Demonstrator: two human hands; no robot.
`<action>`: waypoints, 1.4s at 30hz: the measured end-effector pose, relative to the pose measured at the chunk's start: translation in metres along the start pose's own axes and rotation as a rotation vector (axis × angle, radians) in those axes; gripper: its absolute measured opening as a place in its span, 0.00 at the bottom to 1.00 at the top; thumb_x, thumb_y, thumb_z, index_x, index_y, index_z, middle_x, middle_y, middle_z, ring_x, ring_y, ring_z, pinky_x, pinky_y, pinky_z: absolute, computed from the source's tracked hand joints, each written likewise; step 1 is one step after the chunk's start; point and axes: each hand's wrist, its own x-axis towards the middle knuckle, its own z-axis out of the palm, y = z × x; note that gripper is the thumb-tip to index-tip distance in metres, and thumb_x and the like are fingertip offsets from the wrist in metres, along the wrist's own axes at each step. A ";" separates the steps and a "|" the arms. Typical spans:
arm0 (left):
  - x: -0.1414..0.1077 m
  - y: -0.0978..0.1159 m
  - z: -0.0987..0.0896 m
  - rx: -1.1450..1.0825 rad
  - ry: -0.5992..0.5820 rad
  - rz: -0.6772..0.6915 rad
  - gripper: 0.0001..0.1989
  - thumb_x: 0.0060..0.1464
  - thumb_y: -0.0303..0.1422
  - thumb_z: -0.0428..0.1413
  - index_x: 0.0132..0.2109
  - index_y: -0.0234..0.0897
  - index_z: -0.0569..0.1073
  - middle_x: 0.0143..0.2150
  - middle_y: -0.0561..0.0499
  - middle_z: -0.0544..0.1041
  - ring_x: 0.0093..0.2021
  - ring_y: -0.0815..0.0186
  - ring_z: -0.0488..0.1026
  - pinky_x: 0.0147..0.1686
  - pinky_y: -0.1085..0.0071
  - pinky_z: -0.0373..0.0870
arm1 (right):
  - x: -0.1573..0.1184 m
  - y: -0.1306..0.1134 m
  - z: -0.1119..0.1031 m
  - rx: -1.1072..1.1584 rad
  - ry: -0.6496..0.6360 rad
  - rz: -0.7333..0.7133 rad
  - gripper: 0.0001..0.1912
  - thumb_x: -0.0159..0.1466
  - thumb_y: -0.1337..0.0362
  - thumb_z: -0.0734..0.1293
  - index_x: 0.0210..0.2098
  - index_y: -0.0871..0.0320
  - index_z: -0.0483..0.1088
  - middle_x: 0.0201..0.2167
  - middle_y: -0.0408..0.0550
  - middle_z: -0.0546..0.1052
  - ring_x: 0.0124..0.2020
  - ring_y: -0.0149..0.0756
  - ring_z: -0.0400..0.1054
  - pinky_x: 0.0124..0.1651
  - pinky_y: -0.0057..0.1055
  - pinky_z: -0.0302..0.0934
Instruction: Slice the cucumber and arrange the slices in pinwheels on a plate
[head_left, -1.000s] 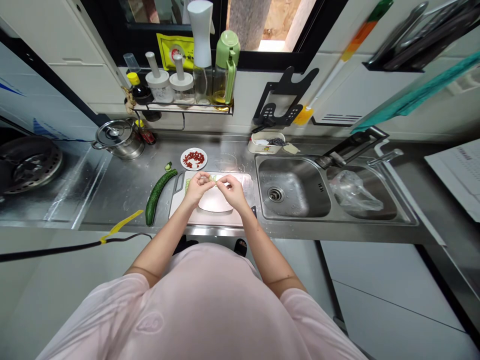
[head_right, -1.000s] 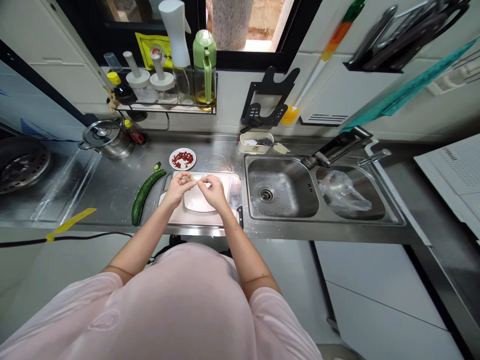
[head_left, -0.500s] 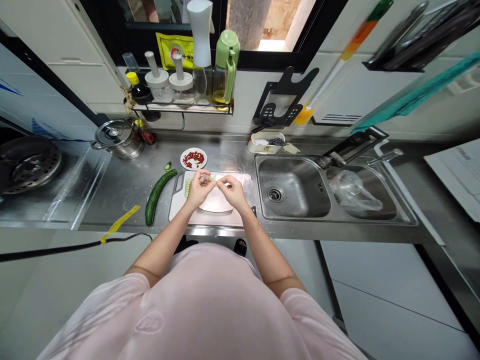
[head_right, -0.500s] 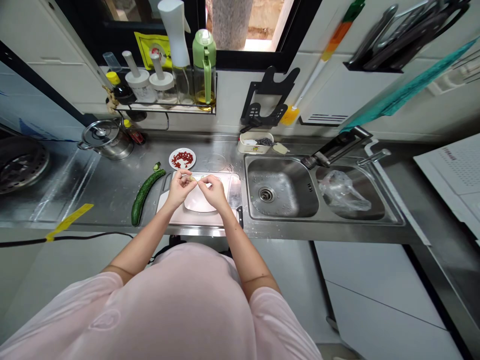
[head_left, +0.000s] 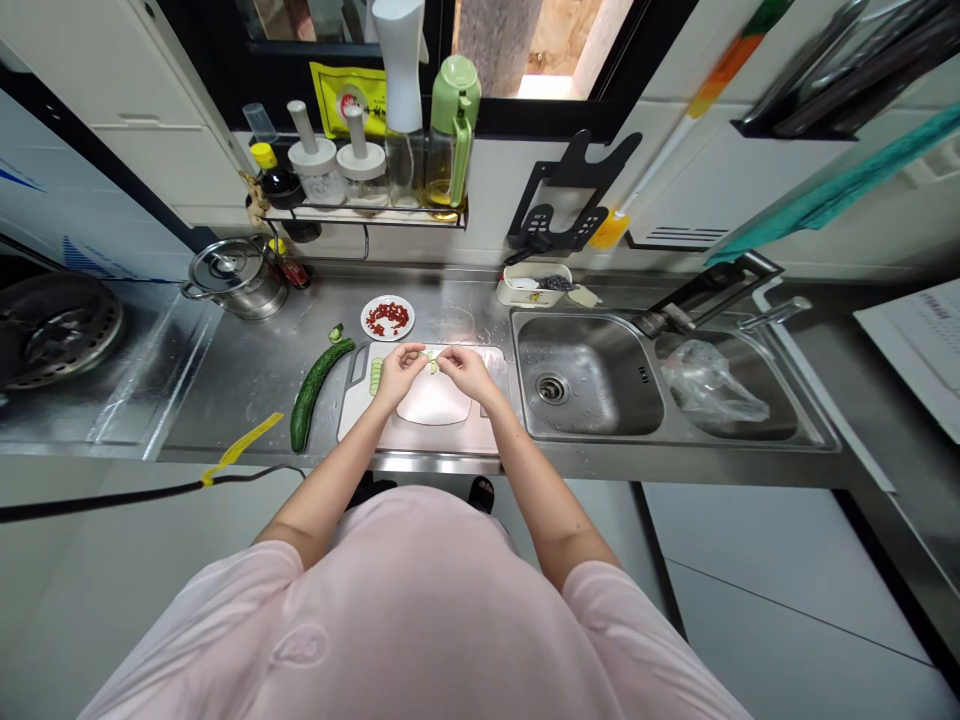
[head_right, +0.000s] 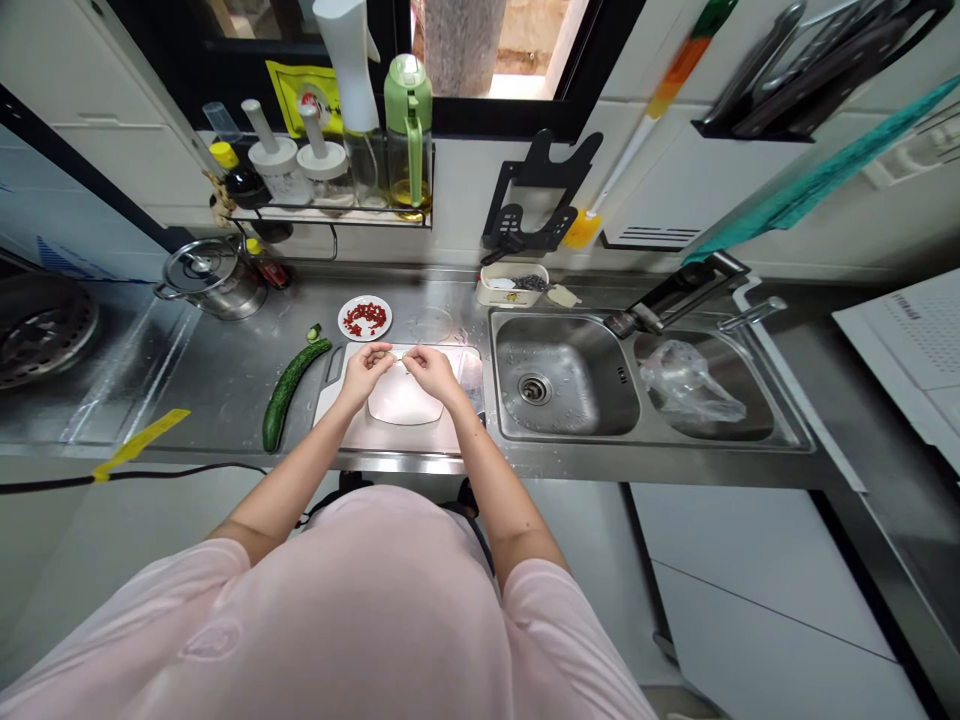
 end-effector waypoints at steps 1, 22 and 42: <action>0.004 -0.007 0.000 0.021 0.010 -0.006 0.13 0.48 0.34 0.59 0.41 0.34 0.73 0.35 0.49 0.76 0.35 0.70 0.72 0.39 0.72 0.69 | 0.005 0.006 -0.002 -0.052 -0.012 -0.002 0.10 0.59 0.59 0.62 0.31 0.59 0.70 0.25 0.42 0.72 0.29 0.31 0.65 0.34 0.26 0.57; 0.036 -0.067 0.003 0.767 -0.061 -0.155 0.08 0.48 0.29 0.54 0.36 0.39 0.76 0.34 0.51 0.79 0.35 0.66 0.73 0.36 0.73 0.64 | 0.050 0.060 0.015 -0.761 -0.213 0.149 0.12 0.61 0.69 0.60 0.38 0.57 0.74 0.38 0.50 0.78 0.39 0.35 0.68 0.39 0.25 0.54; 0.038 -0.061 0.009 0.995 -0.108 -0.140 0.09 0.52 0.31 0.51 0.38 0.42 0.76 0.38 0.48 0.78 0.38 0.61 0.72 0.35 0.70 0.62 | 0.055 0.063 0.017 -0.865 -0.231 0.108 0.12 0.62 0.69 0.60 0.40 0.58 0.74 0.39 0.53 0.77 0.41 0.37 0.68 0.40 0.26 0.54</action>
